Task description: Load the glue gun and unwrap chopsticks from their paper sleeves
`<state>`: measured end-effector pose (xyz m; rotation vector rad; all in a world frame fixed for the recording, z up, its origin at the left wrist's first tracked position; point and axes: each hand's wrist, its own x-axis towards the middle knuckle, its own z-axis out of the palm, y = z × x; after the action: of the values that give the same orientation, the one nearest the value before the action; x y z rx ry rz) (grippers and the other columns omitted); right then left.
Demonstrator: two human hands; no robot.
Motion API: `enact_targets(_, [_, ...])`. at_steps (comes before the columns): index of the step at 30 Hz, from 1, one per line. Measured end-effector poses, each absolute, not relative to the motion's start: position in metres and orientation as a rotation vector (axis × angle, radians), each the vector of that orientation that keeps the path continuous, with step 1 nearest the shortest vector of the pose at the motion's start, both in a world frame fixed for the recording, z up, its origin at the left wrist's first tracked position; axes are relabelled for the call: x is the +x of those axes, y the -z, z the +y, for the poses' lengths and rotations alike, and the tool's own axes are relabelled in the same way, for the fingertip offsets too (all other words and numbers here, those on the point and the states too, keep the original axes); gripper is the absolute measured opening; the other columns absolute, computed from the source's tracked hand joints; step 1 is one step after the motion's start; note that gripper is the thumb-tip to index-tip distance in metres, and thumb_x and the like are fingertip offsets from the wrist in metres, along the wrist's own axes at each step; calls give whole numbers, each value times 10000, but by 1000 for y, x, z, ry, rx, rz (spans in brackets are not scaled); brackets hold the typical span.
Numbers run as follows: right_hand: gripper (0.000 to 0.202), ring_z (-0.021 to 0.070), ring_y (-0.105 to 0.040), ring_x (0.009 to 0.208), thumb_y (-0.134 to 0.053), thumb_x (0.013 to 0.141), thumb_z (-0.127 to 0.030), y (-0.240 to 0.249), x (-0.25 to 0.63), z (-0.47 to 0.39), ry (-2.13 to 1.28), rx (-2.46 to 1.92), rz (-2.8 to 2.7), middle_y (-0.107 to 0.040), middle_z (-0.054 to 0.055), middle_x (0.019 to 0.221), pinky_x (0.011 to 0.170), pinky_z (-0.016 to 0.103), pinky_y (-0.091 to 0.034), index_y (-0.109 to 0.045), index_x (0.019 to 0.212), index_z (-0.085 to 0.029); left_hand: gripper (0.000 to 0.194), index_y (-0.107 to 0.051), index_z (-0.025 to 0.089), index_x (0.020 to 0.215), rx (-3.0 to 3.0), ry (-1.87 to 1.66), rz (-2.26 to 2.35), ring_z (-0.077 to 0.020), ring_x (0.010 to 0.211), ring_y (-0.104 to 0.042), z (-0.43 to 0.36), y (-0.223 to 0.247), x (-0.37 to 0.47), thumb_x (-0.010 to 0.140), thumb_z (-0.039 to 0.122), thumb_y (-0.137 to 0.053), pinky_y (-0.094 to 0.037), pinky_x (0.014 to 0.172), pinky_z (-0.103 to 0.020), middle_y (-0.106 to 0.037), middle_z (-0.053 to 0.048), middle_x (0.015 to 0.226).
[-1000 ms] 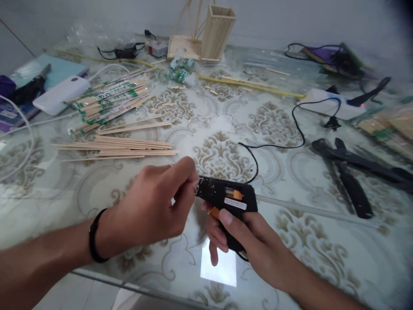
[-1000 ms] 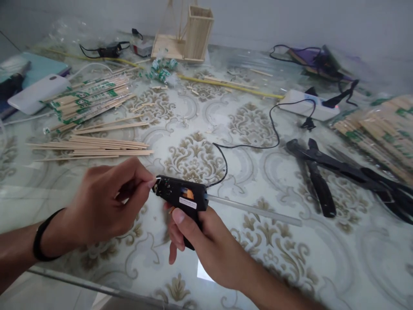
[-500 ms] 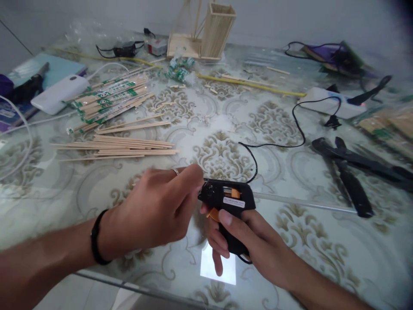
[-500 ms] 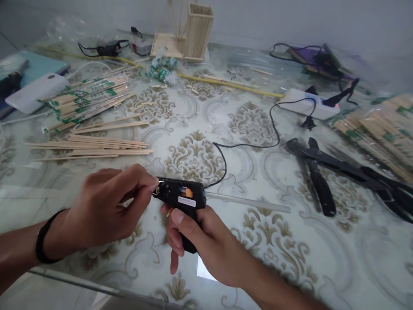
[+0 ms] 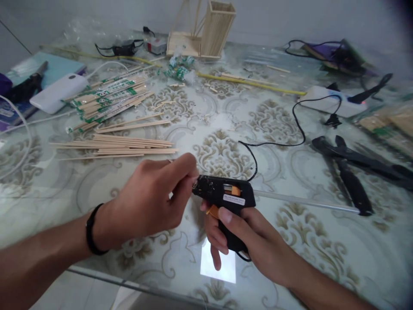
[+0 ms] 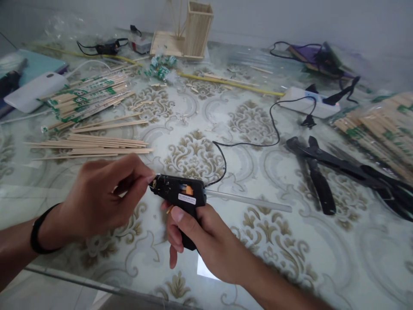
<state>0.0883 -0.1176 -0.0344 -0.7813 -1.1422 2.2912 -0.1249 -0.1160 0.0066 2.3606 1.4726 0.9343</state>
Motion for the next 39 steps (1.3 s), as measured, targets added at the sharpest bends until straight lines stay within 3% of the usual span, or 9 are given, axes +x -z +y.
enact_targets(9, [312,89,-527,578,-500,1060,-438,40,89,-118,-2275,-739,-1142,-485,-42,678,572,263,-625,-624,979,-164,143,-566,184,790,2360,-994,1466,-57,421,-375,-113,-4,-126,870,67,-558,-296,423,-213,-459,91,545])
enact_targets(17, [305,73,-490,546,-554,1037,-454,39,89,-117,-2326,-756,-1016,-495,-47,665,505,196,-511,-631,1051,-160,130,-562,191,812,2368,-952,1416,-64,425,-361,-112,-5,-128,890,87,-563,-292,430,-223,-449,94,552])
enact_targets(25, [317,66,-466,531,-597,1011,-475,39,90,-115,-2351,-808,-964,-485,-53,644,469,173,-403,-631,1035,-160,145,-557,186,805,2416,-911,1333,-57,429,-335,-108,-4,-131,897,74,-553,-265,432,-220,-420,102,548])
enact_targets(39, [355,67,-441,536,-578,1014,-501,36,92,-114,-2348,-863,-1029,-470,-52,638,464,184,-332,-623,988,-150,133,-577,157,798,2420,-919,1412,-53,442,-335,-109,-4,-129,897,71,-552,-268,446,-220,-423,95,559])
